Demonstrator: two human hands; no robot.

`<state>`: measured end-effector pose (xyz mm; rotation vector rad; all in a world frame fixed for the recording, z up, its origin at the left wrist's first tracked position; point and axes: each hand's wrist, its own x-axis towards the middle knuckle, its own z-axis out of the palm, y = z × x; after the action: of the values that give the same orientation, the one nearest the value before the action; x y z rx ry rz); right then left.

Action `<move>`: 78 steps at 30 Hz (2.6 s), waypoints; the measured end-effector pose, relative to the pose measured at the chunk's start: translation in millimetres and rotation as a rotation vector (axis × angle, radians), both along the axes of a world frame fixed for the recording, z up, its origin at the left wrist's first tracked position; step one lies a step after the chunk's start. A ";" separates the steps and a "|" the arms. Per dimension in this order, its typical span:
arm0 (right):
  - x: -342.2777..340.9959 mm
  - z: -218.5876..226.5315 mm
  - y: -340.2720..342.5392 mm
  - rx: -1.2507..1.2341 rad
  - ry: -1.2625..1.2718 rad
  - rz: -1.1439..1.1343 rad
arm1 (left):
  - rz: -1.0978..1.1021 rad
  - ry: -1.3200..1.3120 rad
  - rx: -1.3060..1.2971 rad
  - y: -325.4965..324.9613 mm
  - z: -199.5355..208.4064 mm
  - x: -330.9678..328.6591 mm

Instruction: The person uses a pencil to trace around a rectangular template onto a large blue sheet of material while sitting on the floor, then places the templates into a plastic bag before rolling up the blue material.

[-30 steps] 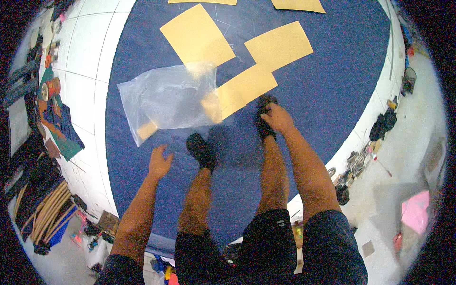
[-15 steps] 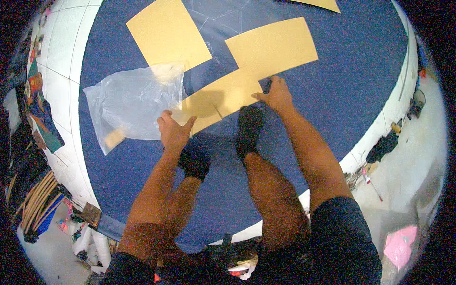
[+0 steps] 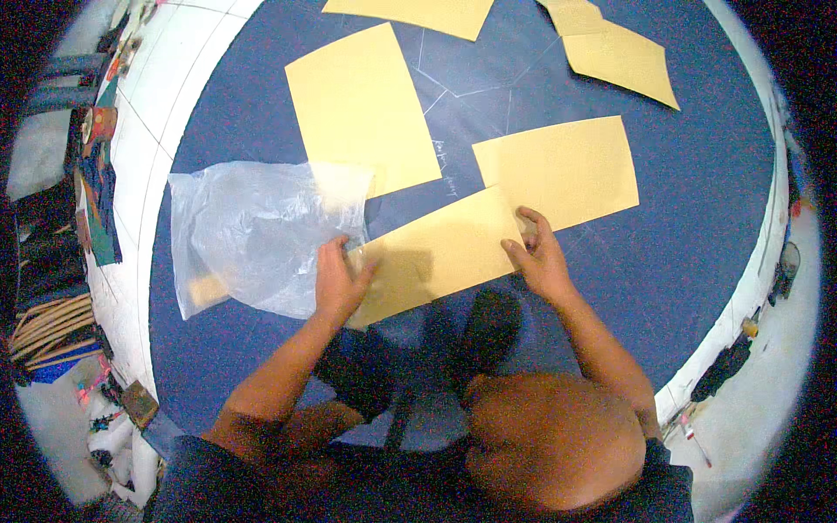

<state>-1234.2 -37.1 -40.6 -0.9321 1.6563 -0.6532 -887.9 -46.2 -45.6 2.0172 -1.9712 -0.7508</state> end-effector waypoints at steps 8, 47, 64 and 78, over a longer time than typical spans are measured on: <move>0.8 -20.4 -2.5 0.027 -0.311 -0.216 | 0.046 0.209 0.044 -44.1 36.3 18.9; 131.4 4.6 -186.9 -0.328 0.783 0.282 | 0.331 0.213 -0.530 -85.6 168.6 17.6; 53.9 -21.6 -162.4 -0.383 -0.207 -0.287 | 0.382 0.248 -0.079 -90.6 105.4 25.2; 169.7 -12.2 -86.7 -0.280 -0.364 -0.262 | 0.308 0.417 0.037 -93.7 111.9 -32.1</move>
<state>-1064.5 -123.8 -52.9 -0.7392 1.3898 -1.1844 -920.0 -139.8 66.2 1.9256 -1.3904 -1.0335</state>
